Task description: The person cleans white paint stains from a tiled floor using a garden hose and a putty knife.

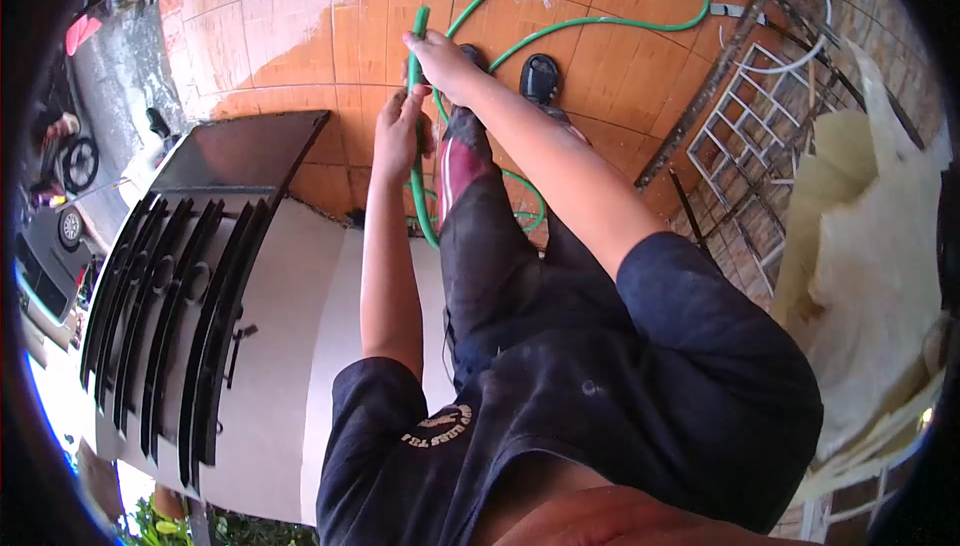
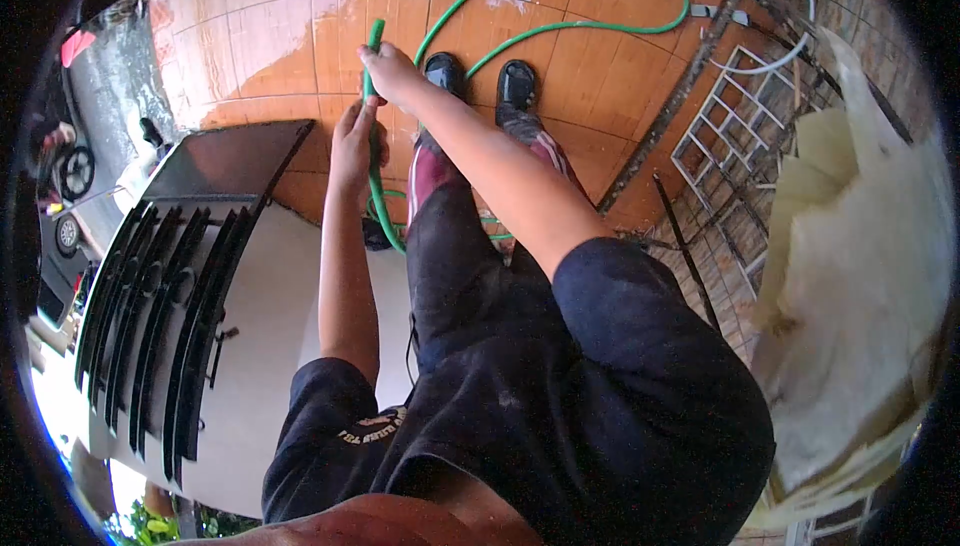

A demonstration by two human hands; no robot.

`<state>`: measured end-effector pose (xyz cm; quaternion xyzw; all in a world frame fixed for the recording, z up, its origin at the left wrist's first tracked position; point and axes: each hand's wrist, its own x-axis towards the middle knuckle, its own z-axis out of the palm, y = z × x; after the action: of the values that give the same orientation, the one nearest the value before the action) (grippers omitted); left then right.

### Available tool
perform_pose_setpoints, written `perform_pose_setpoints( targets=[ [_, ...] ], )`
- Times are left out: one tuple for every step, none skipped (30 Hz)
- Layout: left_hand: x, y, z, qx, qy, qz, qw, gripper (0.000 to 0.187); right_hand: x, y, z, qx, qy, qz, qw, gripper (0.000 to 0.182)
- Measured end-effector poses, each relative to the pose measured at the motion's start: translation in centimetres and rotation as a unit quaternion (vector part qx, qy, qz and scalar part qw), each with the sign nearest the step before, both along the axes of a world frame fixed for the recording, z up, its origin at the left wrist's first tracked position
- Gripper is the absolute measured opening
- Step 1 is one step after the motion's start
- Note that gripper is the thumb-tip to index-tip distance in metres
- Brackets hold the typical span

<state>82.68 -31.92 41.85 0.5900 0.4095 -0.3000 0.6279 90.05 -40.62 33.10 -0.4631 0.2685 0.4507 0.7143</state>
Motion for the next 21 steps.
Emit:
perform_pose_setpoints(
  targets=[
    [0.5, 0.9, -2.4, 0.013, 0.001, 0.009, 1.0, 0.032, -0.7, 0.2, -4.8, 0.015, -0.033, 0.057, 0.998, 0.034],
    [1.1, 1.7, -4.9, 0.027, 0.0, 0.018, 0.999, 0.032, 0.9, -1.0, -3.6, -0.026, 0.01, 0.097, 0.995, 0.039],
    [1.5, 2.1, -7.3, 0.065, 0.002, 0.029, 0.997, 0.031, 1.4, -2.3, -6.6, -0.032, 0.006, 0.122, 0.992, 0.041],
    [1.7, 2.8, -9.9, 0.064, -0.002, 0.029, 0.998, 0.031, 1.8, -3.6, -10.4, -0.037, 0.0, 0.146, 0.989, 0.044],
    [1.7, 3.5, -12.3, 0.11, -0.015, 0.014, 0.994, 0.031, 0.9, -5.1, -17.1, -0.129, -0.102, 0.186, 0.969, 0.039],
    [1.6, 4.0, -14.6, 0.157, -0.029, 0.0, 0.987, 0.03, 0.5, -6.5, -23.8, -0.217, -0.202, 0.223, 0.928, 0.035],
    [1.8, 4.5, -15.8, 0.142, -0.014, 0.022, 0.99, 0.029, 1.3, -7.7, -27.1, -0.306, -0.207, 0.304, 0.878, 0.03],
    [2.2, 5.0, -16.5, 0.142, 0.022, 0.033, 0.989, 0.028, 2.1, -8.3, -30.3, -0.389, -0.211, 0.379, 0.813, 0.025],
    [2.5, 5.1, -16.9, 0.172, 0.016, 0.015, 0.985, 0.027, 2.4, -8.3, -34.3, -0.458, -0.328, 0.366, 0.741, 0.022],
    [2.5, 5.2, -17.4, 0.179, 0.015, 0.032, 0.983, 0.025, 2.3, -8.3, -38.2, -0.515, -0.435, 0.344, 0.654, 0.02],
    [2.4, 4.9, -17.8, 0.207, -0.01, 0.048, 0.977, 0.024, 2.9, -8.5, -41.0, -0.514, -0.433, 0.345, 0.655, 0.02],
    [1.9, 5.2, -18.6, 0.186, -0.028, 0.082, 0.979, 0.024, 4.0, -8.7, -43.2, -0.51, -0.495, 0.367, 0.6, 0.02],
    [1.4, 5.1, -18.6, 0.203, -0.014, 0.075, 0.976, 0.024, 5.5, -8.8, -44.8, -0.503, -0.556, 0.382, 0.539, 0.021],
    [1.4, 4.8, -18.4, 0.222, -0.004, 0.071, 0.972, 0.024, 7.0, -9.0, -46.4, -0.503, -0.561, 0.377, 0.538, 0.021],
    [0.7, 4.8, -18.7, 0.226, -0.006, 0.071, 0.971, 0.024, 7.7, -9.1, -47.5, -0.499, -0.568, 0.416, 0.505, 0.022],
    [-0.1, 4.9, -18.7, 0.232, -0.014, 0.054, 0.971, 0.025, 7.6, -9.4, -48.3, -0.493, -0.568, 0.457, 0.475, 0.023],
    [-0.8, 4.9, -18.6, 0.232, -0.018, 0.036, 0.972, 0.026, 7.6, -9.6, -48.1, -0.489, -0.543, 0.492, 0.473, 0.022],
    [-1.4, 4.9, -18.6, 0.251, -0.003, 0.025, 0.968, 0.028, 6.4, -10.6, -47.0, -0.485, -0.534, 0.501, 0.478, 0.022],
    [-2.0, 4.8, -18.5, 0.264, 0.005, 0.024, 0.964, 0.028, 5.1, -11.6, -45.4, -0.48, -0.549, 0.513, 0.453, 0.021],
    [-2.5, 4.7, -18.4, 0.277, 0.002, 0.026, 0.961, 0.029, 4.8, -12.4, -44.0, -0.478, -0.569, 0.519, 0.421, 0.021],
    [-3.2, 4.9, -18.3, 0.273, -0.002, 0.028, 0.961, 0.029, 2.8, -14.2, -45.0, -0.487, -0.615, 0.455, 0.421, 0.019]
  ],
)
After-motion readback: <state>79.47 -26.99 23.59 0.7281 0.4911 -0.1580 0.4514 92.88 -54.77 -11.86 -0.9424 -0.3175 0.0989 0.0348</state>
